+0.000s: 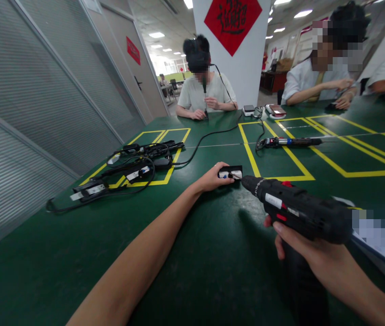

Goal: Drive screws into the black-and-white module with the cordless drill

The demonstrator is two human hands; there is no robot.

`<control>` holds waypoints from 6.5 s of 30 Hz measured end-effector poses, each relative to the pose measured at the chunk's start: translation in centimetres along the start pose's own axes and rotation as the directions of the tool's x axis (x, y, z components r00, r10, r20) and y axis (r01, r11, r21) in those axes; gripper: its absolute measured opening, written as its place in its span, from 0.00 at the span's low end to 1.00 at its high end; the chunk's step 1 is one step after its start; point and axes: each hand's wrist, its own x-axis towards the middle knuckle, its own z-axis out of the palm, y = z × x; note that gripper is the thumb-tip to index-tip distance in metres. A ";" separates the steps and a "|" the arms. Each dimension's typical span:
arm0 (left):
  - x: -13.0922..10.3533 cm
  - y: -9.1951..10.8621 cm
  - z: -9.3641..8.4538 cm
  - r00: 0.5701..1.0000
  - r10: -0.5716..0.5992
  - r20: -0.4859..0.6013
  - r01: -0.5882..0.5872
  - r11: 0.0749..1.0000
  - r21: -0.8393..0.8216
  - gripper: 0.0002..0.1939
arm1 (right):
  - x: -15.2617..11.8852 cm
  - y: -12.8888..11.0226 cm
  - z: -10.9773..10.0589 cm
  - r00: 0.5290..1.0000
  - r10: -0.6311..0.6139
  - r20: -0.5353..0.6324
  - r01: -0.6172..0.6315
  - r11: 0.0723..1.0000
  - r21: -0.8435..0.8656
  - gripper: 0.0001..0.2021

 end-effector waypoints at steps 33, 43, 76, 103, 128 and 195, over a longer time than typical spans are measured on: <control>0.1 -0.2 0.0 1.000 0.004 0.002 -0.004 1.000 0.003 0.28 | -0.2 -0.2 0.0 1.000 0.005 0.007 -0.005 0.999 -0.045 0.21; 0.1 -0.2 0.0 1.000 0.005 0.003 -0.005 1.000 0.013 0.28 | 0.0 -0.1 0.0 1.000 0.013 -0.008 -0.013 0.999 -0.045 0.21; 0.1 -0.3 0.1 1.000 0.003 0.008 -0.003 1.000 -0.025 0.28 | 0.0 0.0 0.0 1.000 0.021 -0.009 -0.021 0.999 -0.048 0.21; 0.0 -0.4 -0.1 1.000 -0.006 0.017 0.007 0.998 -0.054 0.23 | 0.0 -0.1 0.0 1.000 0.022 -0.008 -0.022 1.000 0.002 0.21; 0.1 -0.5 -0.1 1.000 -0.007 0.016 0.007 1.000 -0.029 0.24 | -0.3 -0.3 0.1 0.999 -0.030 -0.013 0.030 1.000 -0.002 0.19; 0.1 -0.6 0.1 1.000 0.010 -0.002 -0.009 1.000 0.006 0.27 | 0.0 -0.1 -0.1 0.998 0.032 -0.058 -0.035 0.998 -0.049 0.21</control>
